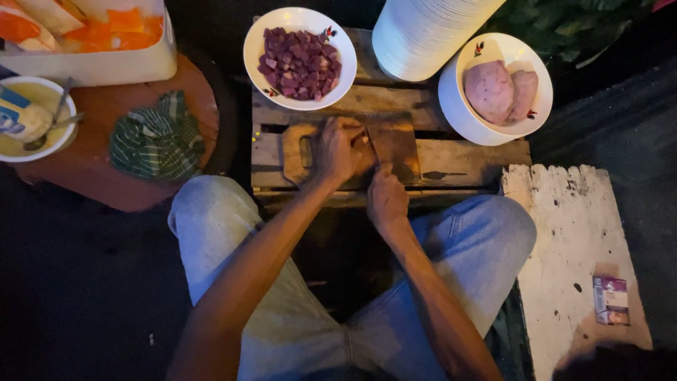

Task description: Cutting and dicing purple sweet potatoes on a wooden cutting board in a food preparation area.

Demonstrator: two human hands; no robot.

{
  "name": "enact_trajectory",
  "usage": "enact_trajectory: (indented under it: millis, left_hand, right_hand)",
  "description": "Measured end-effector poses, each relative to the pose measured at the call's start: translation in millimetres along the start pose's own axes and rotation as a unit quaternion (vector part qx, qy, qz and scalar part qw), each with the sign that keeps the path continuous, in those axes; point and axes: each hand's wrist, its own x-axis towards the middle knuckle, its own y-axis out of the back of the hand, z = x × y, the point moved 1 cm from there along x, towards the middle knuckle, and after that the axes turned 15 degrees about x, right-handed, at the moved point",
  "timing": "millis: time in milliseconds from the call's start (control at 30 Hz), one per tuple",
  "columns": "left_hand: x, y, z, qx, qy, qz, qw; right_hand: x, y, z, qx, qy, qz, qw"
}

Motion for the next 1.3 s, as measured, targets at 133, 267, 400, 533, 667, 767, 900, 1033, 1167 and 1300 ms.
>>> enact_trajectory:
  millis: [133, 267, 400, 533, 667, 767, 900, 1033, 1167, 1300]
  left_hand:
    - [-1.2, 5.9, 3.4, -0.039, -0.002, 0.014, 0.999]
    - [-4.3, 6.8, 6.5, -0.022, -0.037, 0.06, 0.997]
    - [-2.5, -2.2, 5.2, -0.024, -0.005, 0.045, 0.999]
    - [-3.3, 12.2, 9.0, -0.007, -0.044, 0.07, 0.997]
    - [-1.2, 7.5, 8.2, -0.002, -0.055, 0.079, 0.995]
    - [-4.2, 0.9, 10.3, 0.016, -0.063, 0.061, 0.996]
    - [-7.3, -6.1, 13.9, 0.04, -0.152, 0.166, 0.973]
    - [13.0, -41.0, 0.2, 0.128, -0.321, 0.234, 0.909]
    - [21.2, -63.2, -15.1, 0.006, -0.36, 0.154, 0.92]
    - [38.5, -99.2, -40.4, -0.03, -0.351, 0.117, 0.929]
  right_hand:
    - [13.7, -8.2, 15.7, 0.018, 0.018, 0.024, 0.999]
    - [44.6, -7.3, 39.8, 0.175, -0.111, -0.154, 0.966]
    - [51.0, -12.2, 62.9, 0.212, -0.12, -0.165, 0.956]
    - [24.5, 57.2, 39.1, 0.25, -0.049, -0.164, 0.953]
    - [25.6, 83.5, 63.7, 0.223, -0.069, -0.142, 0.962]
    - [25.6, 95.2, 41.7, 0.248, -0.078, -0.051, 0.964]
    - [32.4, 67.5, 32.0, 0.104, -0.012, 0.183, 0.978]
    - [40.1, 38.5, 30.4, 0.042, 0.017, 0.272, 0.961]
    - [40.2, 31.3, 24.9, 0.018, 0.013, 0.316, 0.949]
    - [46.6, 19.9, 32.8, 0.057, -0.003, 0.334, 0.941]
